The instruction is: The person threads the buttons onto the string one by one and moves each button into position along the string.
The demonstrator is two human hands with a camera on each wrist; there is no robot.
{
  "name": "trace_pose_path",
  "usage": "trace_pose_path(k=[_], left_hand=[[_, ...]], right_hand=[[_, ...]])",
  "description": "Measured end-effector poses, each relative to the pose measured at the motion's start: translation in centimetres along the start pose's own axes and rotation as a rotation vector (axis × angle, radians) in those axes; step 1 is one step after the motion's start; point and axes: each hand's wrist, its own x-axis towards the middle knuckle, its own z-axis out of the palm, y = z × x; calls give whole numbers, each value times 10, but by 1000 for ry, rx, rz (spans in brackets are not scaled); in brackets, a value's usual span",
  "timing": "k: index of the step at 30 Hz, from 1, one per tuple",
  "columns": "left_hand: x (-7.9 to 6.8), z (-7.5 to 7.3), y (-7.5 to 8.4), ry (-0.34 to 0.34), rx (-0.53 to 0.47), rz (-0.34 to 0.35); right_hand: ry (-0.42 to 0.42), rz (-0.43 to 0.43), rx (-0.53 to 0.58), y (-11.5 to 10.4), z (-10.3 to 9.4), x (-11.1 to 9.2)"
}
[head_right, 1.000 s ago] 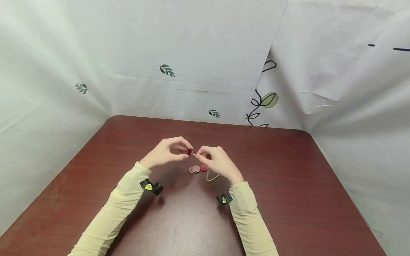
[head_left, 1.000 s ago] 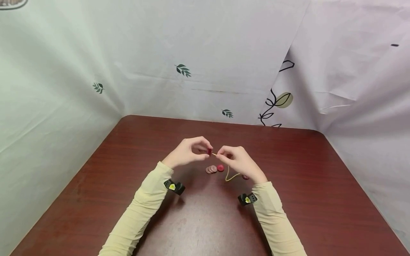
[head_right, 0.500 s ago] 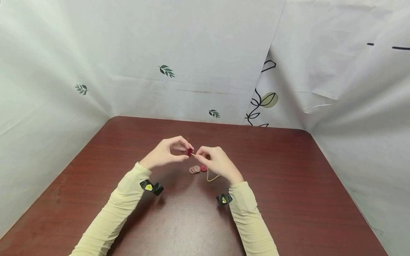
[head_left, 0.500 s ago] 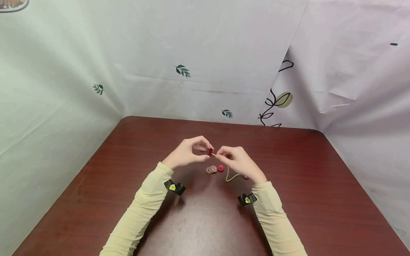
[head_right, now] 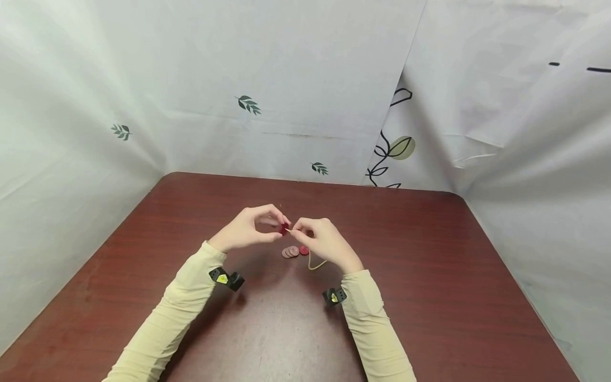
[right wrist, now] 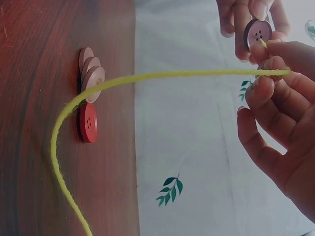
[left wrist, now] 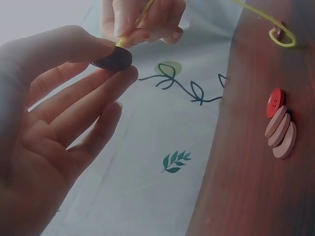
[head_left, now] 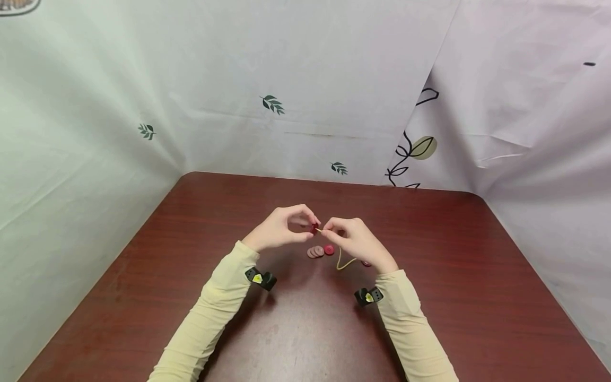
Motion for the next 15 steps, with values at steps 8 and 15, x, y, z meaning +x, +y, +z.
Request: trace_pose_path(k=[8,15], left_hand=[[1,1,1,-22,-13,-1],[1,2,1,-44,8,-4]], right_hand=[[-15,1,-4,0,0,0],[-20,-2,6,1,1,0]])
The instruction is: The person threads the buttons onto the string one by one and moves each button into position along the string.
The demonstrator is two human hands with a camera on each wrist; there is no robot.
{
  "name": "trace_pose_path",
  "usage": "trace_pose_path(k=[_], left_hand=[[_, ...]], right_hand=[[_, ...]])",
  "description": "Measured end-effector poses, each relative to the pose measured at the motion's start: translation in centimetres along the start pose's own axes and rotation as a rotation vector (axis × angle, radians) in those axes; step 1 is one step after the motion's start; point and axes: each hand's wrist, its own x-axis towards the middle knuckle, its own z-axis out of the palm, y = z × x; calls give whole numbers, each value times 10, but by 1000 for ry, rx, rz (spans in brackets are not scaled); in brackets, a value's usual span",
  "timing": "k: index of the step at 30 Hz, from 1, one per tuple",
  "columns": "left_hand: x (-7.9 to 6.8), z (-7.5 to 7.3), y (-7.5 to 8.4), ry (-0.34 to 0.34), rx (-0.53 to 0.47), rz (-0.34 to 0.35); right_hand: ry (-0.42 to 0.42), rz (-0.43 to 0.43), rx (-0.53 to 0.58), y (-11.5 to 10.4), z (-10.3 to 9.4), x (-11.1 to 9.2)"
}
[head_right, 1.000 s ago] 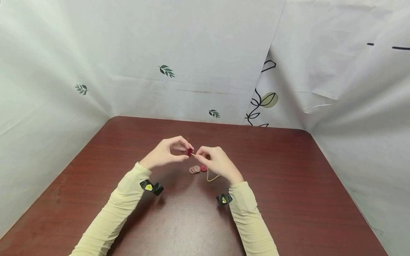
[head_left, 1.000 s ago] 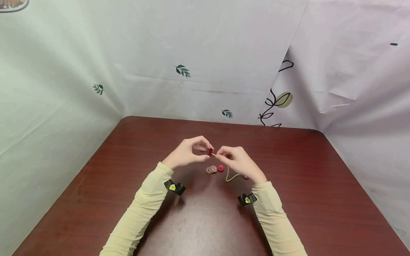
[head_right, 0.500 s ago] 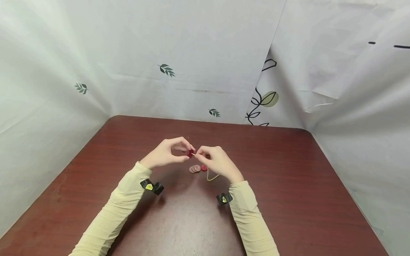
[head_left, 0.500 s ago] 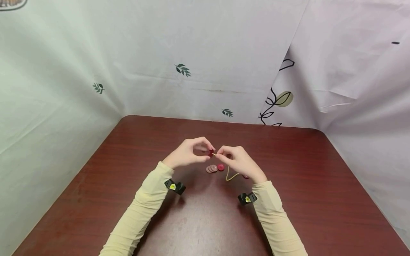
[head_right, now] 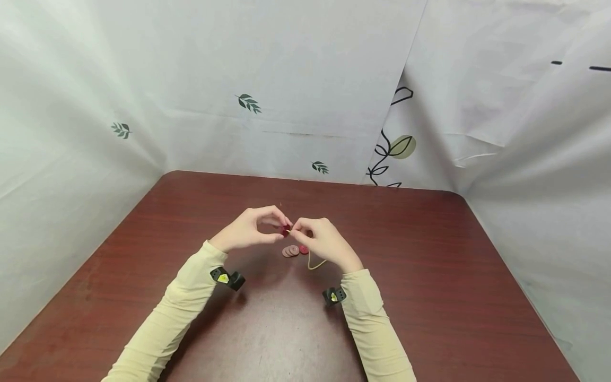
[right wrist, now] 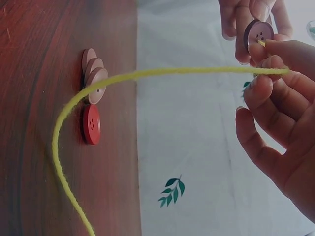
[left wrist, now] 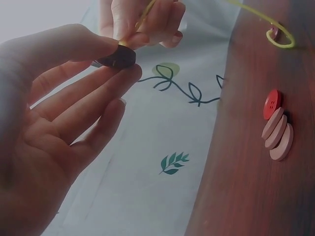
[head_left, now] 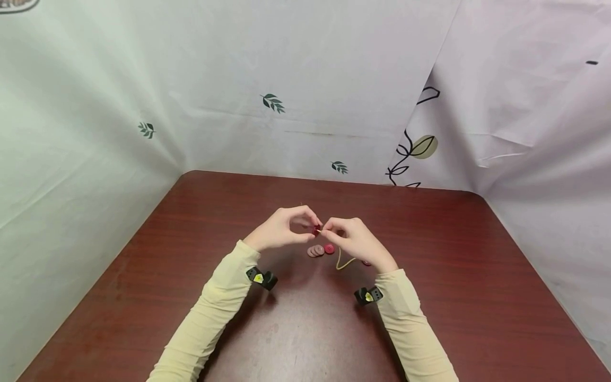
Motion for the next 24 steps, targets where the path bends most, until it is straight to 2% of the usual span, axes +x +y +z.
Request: trace_pose_path(k=[10,15,24], left_hand=[[1,1,0,-8,73,23],[1,2,0,-12,59,11],[2,4,0,25,59,4]], right_hand=[[-5,-11,14,2,2,1],[-2,-7,4,3,3,1],[-10,-2,19,3,4,2]])
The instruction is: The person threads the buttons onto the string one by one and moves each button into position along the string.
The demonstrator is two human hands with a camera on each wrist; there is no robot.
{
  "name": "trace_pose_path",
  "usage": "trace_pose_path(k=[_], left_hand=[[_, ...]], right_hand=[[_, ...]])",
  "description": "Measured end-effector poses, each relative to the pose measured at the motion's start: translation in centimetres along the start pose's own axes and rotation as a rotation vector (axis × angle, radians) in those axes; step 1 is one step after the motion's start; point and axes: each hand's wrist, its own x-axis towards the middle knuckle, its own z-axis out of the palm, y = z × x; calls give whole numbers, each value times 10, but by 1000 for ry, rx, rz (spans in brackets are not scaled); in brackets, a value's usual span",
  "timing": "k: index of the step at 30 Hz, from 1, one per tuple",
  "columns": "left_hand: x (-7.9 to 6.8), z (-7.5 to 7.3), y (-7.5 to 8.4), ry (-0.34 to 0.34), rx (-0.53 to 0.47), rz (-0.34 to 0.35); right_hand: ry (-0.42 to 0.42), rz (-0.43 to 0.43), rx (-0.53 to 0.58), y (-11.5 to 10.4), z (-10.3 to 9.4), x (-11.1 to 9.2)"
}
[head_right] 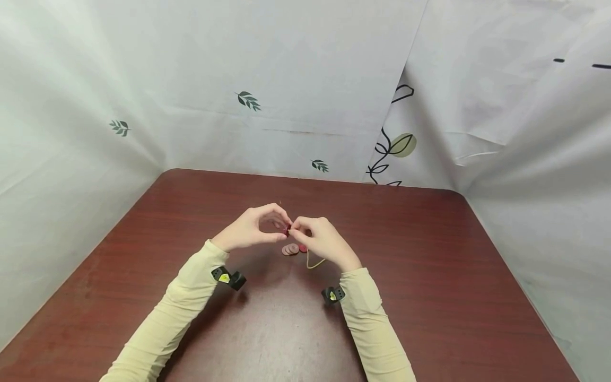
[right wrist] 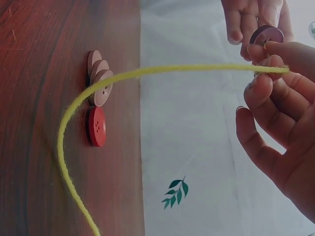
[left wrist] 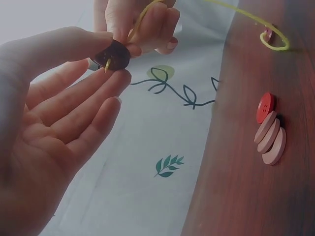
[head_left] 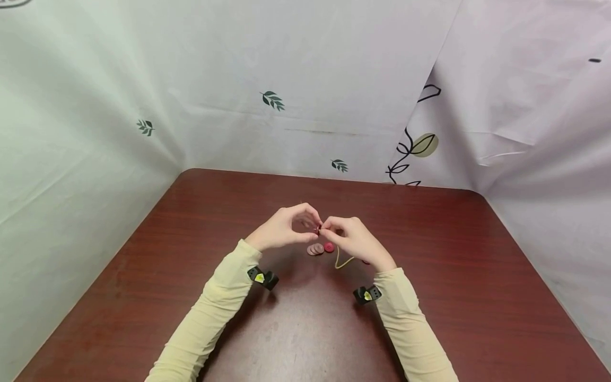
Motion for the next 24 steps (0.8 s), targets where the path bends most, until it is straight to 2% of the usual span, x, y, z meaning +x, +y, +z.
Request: trace_pose_path(k=[10,17,24], left_hand=[[0,1,2,17,33,-16],[0,4,-1,20,42,17],[1,6,-3,24,13,6]], right_hand=[[7,-9,2,-2,-1,0],[11,-5,1,-2,-1,-1],[9,3,12,-2,-1,-1]])
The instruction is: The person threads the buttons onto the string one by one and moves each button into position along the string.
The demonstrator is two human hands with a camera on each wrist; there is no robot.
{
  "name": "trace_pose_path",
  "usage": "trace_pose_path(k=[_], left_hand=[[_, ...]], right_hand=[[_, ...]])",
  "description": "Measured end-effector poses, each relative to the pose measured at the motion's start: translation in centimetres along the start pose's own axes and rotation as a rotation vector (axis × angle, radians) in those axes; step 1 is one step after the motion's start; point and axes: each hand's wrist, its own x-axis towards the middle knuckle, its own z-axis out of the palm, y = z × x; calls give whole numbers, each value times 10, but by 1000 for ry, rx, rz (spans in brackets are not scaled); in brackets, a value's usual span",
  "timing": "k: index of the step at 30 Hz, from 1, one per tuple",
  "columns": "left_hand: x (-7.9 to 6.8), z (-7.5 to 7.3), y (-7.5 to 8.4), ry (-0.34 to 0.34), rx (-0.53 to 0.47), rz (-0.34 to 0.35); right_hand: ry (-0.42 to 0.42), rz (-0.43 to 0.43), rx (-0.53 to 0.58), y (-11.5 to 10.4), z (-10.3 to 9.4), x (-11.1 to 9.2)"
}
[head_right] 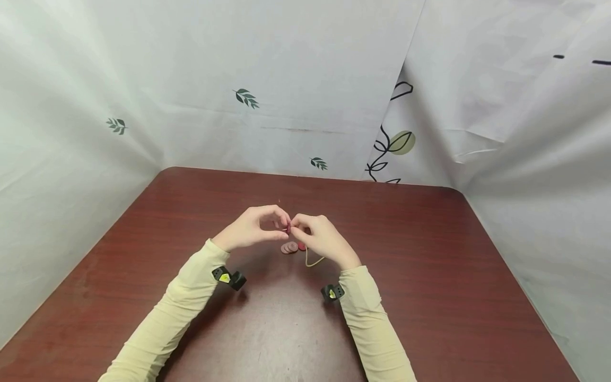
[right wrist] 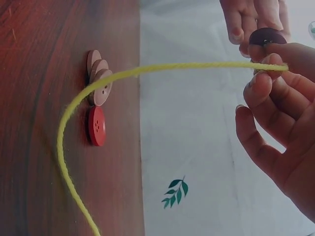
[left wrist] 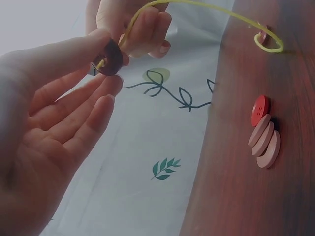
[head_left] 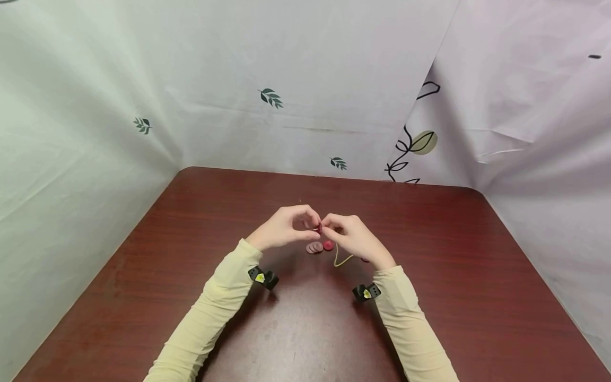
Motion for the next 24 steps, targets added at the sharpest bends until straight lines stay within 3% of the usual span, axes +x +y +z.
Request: trace_pose_path(k=[24], left_hand=[[2,-2,4,49,79,72]], right_hand=[[-12,12,78,-3,-5,0]])
